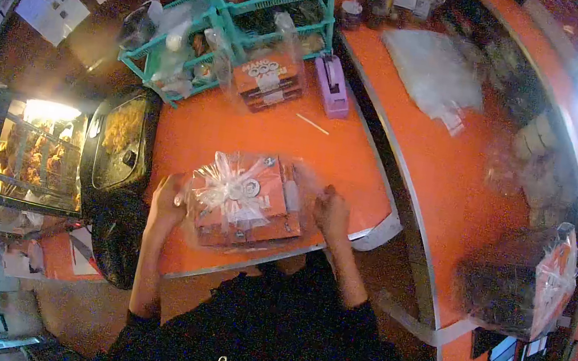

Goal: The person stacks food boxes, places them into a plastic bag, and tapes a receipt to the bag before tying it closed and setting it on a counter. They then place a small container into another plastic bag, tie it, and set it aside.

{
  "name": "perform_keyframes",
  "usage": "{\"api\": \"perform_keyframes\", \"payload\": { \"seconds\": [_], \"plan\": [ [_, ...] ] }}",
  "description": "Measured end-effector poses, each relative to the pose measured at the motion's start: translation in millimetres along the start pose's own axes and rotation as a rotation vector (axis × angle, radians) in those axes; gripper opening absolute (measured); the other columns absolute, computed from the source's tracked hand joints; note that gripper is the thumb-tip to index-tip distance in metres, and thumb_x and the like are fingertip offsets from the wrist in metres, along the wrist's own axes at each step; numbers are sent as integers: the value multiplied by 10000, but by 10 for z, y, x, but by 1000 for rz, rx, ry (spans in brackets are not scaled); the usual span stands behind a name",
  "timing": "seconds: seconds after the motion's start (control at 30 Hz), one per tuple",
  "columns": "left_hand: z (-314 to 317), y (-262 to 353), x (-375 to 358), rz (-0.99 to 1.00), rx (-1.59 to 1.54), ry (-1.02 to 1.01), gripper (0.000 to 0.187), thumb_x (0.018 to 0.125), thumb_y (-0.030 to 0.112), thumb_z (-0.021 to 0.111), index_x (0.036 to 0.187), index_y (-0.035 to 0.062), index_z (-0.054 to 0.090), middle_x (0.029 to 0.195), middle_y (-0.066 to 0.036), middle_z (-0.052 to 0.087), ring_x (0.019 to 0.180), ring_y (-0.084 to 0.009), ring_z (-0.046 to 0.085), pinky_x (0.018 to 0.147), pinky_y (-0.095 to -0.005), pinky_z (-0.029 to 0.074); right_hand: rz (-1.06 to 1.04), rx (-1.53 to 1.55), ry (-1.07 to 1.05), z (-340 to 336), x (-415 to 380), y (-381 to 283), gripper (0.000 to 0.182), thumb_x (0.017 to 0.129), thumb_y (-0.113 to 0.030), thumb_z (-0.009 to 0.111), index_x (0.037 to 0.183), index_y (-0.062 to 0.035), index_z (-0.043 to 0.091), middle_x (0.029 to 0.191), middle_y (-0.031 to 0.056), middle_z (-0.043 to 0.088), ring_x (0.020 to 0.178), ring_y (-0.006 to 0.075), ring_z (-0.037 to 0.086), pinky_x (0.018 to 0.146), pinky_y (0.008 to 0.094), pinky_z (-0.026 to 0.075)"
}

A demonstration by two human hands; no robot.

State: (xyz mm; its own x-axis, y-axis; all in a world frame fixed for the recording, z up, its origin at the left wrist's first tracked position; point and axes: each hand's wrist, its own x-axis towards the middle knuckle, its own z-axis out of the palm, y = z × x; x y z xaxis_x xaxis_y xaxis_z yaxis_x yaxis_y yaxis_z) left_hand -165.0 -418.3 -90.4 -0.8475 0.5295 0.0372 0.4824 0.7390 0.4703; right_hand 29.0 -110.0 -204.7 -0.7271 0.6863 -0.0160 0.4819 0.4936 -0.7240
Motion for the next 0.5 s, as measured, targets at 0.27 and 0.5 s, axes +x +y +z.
{"api": "perform_keyframes", "payload": {
  "seconds": [0.27,0.5],
  "plan": [
    [-776,186,-195,-217,-302,63,78,810,41,569,818,-13,624,751,-107,631,692,-218,621,635,-316,476,-161,-186,75,-1505,-345,-1471,151,712,-70,608,860,-40,602,799,218,619,744,401,625,626,444,497],
    [-672,276,-614,-579,-1375,-644,330,951,315,534,1142,46,545,634,38,465,470,-96,407,490,-248,386,-532,-388,101,-1151,-646,-1546,270,715,-61,648,973,-133,685,1393,182,299,1285,401,316,1020,460,312]
  ]
}}
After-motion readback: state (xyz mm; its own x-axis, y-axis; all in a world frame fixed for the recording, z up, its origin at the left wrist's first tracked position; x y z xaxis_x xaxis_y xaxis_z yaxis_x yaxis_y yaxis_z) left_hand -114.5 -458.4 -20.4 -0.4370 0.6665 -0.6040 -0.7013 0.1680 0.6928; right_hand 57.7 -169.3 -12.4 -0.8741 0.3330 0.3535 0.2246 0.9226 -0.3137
